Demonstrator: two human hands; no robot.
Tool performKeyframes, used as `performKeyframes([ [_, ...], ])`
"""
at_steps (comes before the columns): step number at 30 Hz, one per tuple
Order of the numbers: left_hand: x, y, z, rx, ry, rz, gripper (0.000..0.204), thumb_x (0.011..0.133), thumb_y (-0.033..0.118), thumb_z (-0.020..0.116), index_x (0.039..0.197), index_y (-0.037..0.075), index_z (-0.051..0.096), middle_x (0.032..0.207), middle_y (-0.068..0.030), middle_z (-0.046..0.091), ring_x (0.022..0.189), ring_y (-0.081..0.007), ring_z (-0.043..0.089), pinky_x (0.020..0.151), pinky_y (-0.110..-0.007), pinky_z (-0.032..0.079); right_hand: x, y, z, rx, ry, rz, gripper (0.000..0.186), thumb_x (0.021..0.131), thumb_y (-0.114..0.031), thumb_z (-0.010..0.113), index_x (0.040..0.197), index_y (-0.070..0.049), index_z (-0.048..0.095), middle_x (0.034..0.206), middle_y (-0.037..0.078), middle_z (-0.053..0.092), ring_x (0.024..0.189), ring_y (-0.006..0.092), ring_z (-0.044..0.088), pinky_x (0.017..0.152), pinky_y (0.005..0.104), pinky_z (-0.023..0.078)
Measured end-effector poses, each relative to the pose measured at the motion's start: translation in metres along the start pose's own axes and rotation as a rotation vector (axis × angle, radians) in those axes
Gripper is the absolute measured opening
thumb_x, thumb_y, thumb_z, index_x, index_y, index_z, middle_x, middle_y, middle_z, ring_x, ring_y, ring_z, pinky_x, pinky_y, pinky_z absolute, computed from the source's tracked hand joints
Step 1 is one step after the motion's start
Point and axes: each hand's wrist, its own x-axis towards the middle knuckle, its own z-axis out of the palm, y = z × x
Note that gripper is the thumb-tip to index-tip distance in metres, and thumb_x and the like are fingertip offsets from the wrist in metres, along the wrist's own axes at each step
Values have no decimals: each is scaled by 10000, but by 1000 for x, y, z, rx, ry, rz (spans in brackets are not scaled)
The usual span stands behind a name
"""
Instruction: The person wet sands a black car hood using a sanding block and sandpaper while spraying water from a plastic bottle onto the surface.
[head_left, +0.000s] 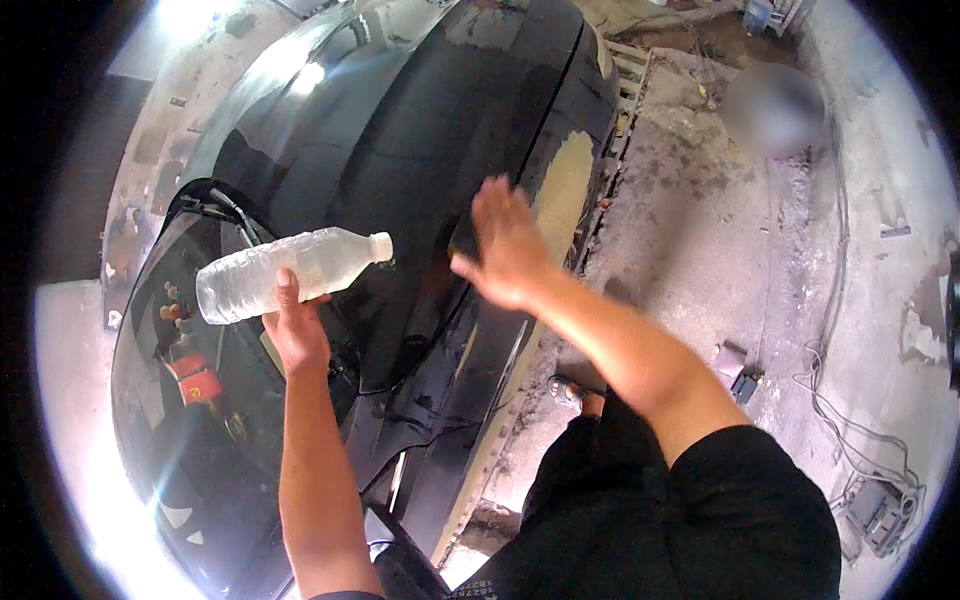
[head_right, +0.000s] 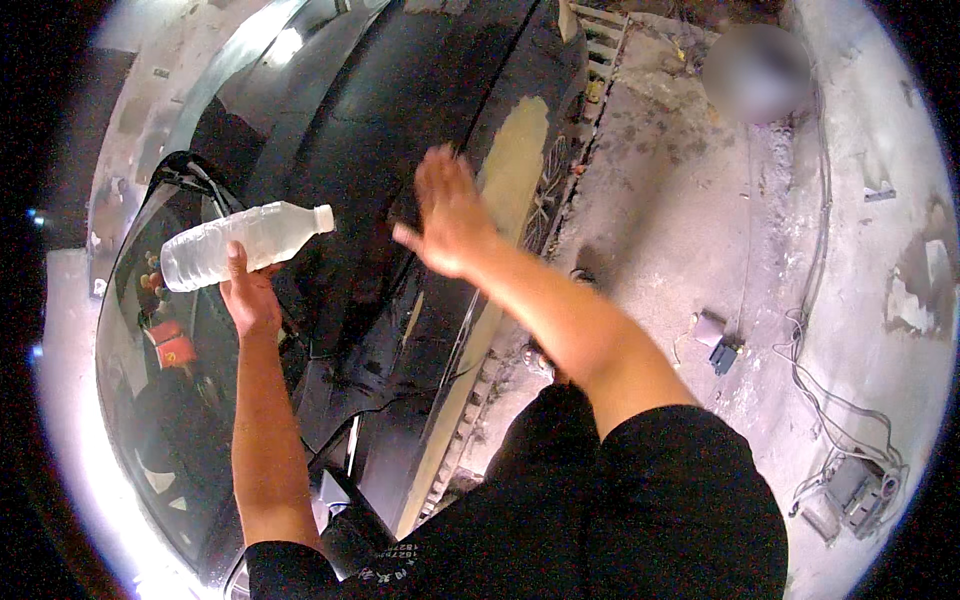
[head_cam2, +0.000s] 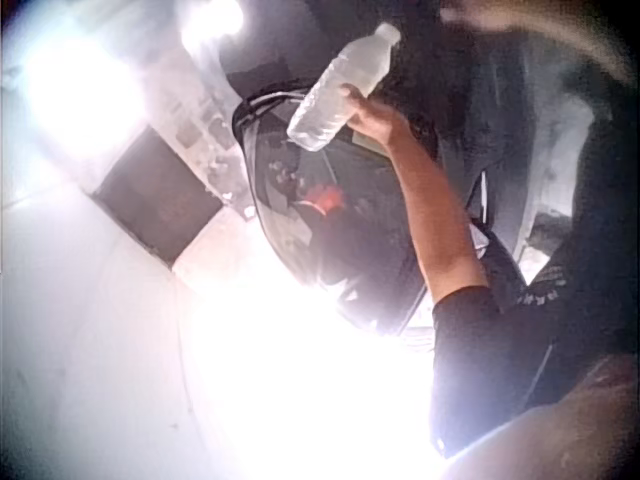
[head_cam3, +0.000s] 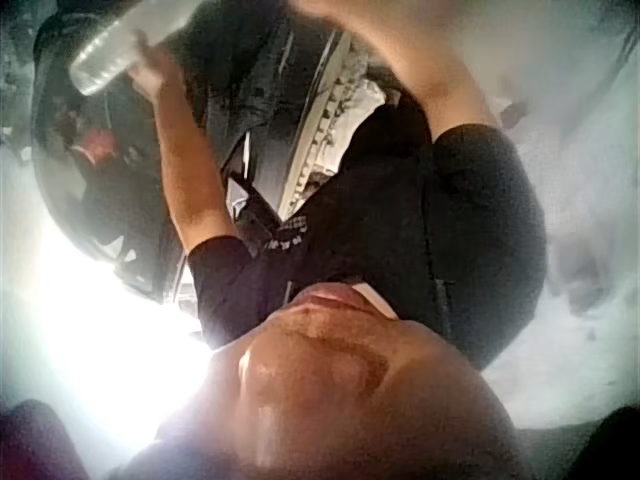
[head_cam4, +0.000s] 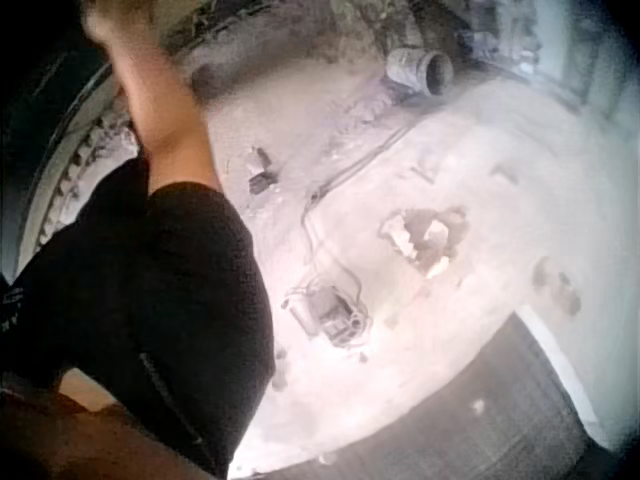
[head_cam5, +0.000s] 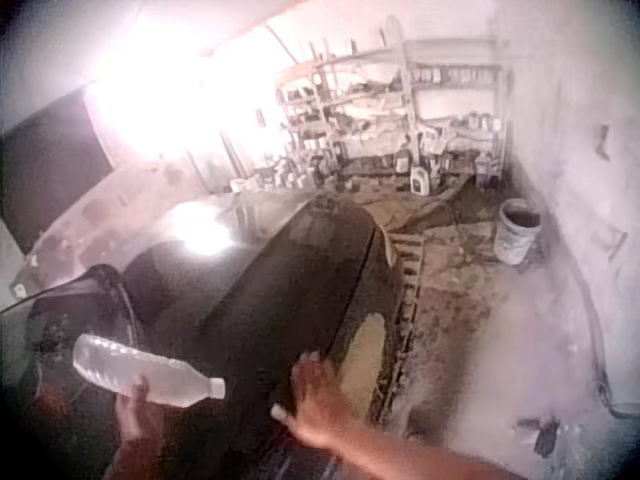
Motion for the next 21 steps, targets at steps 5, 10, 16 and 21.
performKeyframes([
  [5, -7, 8, -25, 16, 6, 1, 612, 898, 467, 668, 1276, 9, 519, 1173, -95, 615, 989, -207, 626, 716, -328, 504, -104, -123, 17, 304, -73, -101, 911, 933, -593, 465, 1422, 158, 304, 1541, 348, 172, 1466, 473, 100, 1193, 539, 99],
  [10, -10, 16, -35, 49, 0, 17, 648, 892, 493, 666, 1299, 23, 482, 1174, -90, 606, 970, -204, 624, 709, -321, 502, -125, -121, 32, 547, 2, -300, 873, 876, -541, 596, 1399, 118, 362, 1543, 306, 223, 1471, 440, 137, 1184, 549, 129],
  [16, -12, 24, -39, 19, -18, 84, 563, 934, 418, 632, 1296, 5, 510, 1192, -105, 615, 1012, -212, 630, 729, -331, 510, -50, -45, 5, 65, 28, -103, 878, 931, -584, 448, 1445, 113, 300, 1551, 306, 194, 1473, 420, 133, 1202, 506, 107],
  [21, -17, 30, -44, 18, -24, 48, 573, 919, 439, 648, 1283, 22, 499, 1171, -91, 606, 994, -208, 619, 733, -337, 498, -127, -163, 43, 485, 135, -165, 929, 941, -594, 427, 1451, 154, 219, 1559, 333, 121, 1467, 469, 92, 1203, 530, 73],
])
